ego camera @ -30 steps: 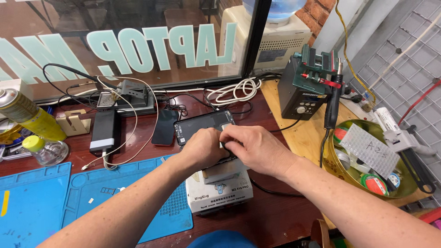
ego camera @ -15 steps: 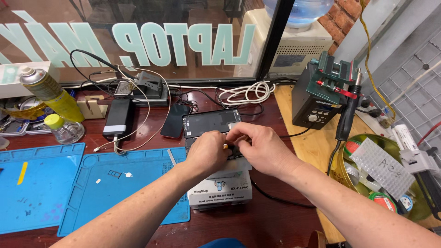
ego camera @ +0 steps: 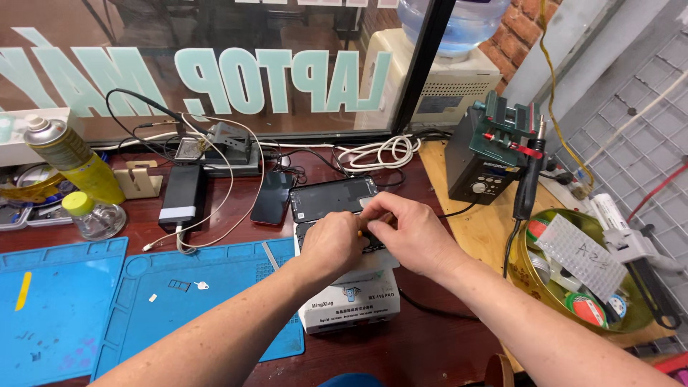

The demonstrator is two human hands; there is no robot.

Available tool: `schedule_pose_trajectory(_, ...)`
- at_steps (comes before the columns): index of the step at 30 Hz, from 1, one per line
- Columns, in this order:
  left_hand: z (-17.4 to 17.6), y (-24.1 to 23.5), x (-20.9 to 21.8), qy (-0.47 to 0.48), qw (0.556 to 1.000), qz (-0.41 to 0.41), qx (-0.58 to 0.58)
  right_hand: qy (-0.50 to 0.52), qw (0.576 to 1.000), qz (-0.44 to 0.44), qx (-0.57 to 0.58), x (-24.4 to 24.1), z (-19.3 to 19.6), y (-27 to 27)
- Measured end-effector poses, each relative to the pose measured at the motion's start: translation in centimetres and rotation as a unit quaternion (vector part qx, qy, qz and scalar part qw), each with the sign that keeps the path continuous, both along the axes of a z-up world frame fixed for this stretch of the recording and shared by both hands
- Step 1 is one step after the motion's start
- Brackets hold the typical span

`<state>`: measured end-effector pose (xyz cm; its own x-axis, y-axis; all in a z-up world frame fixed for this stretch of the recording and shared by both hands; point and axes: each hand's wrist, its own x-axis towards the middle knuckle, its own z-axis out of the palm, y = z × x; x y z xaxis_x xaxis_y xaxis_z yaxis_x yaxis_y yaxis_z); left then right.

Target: The person uses a metal prying tool to open the back cover of a smartphone, then uses a screwdriver to remove screws from the internal frame. They use tweezers to handle small components and connectors inside the device, working on the motherboard area.

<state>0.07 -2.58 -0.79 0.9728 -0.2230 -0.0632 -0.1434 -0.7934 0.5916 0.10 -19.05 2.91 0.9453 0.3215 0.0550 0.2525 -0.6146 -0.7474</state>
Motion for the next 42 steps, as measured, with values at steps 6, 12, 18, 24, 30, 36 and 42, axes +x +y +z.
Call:
schedule_pose_trajectory(6, -0.3, 0.3, 0.3, -0.022, 0.999, -0.026, -0.015, -0.028, 0.997, -0.059, -0.043, -0.6, 0.3, 0.5)
schedule_pose_trajectory(12, -0.5, 0.5, 0.4, -0.022, 0.999, -0.034, -0.029, -0.072, 0.993, -0.056, -0.078, -1.0, 0.5, 1.0)
schedule_pose_trajectory(18, -0.7, 0.4, 0.6, -0.020, 0.999, -0.039, -0.027, 0.009, 0.994, -0.056, -0.094, -0.1, 0.4, 0.5)
schedule_pose_trajectory(24, -1.0, 0.0, 1.2, -0.011, 0.999, -0.035, -0.018, 0.126, 0.984, -0.099, 0.078, 1.1, 0.4, -0.9)
schedule_pose_trajectory(30, 0.4, 0.0, 0.6, 0.058, 0.998, 0.005, -0.018, 0.140, 0.970, -0.119, 0.159, 1.4, 1.0, -1.9)
schedule_pose_trajectory(36, 1.5, -0.1, -0.3, 0.018, 1.000, 0.019, -0.015, 0.161, 0.959, -0.094, 0.215, 1.7, 0.5, -2.0)
schedule_pose_trajectory(42, 1.2, 1.3, 1.5, -0.032, 0.996, 0.086, 0.002, 0.099, 0.950, -0.148, 0.257, 3.0, -0.3, -3.7)
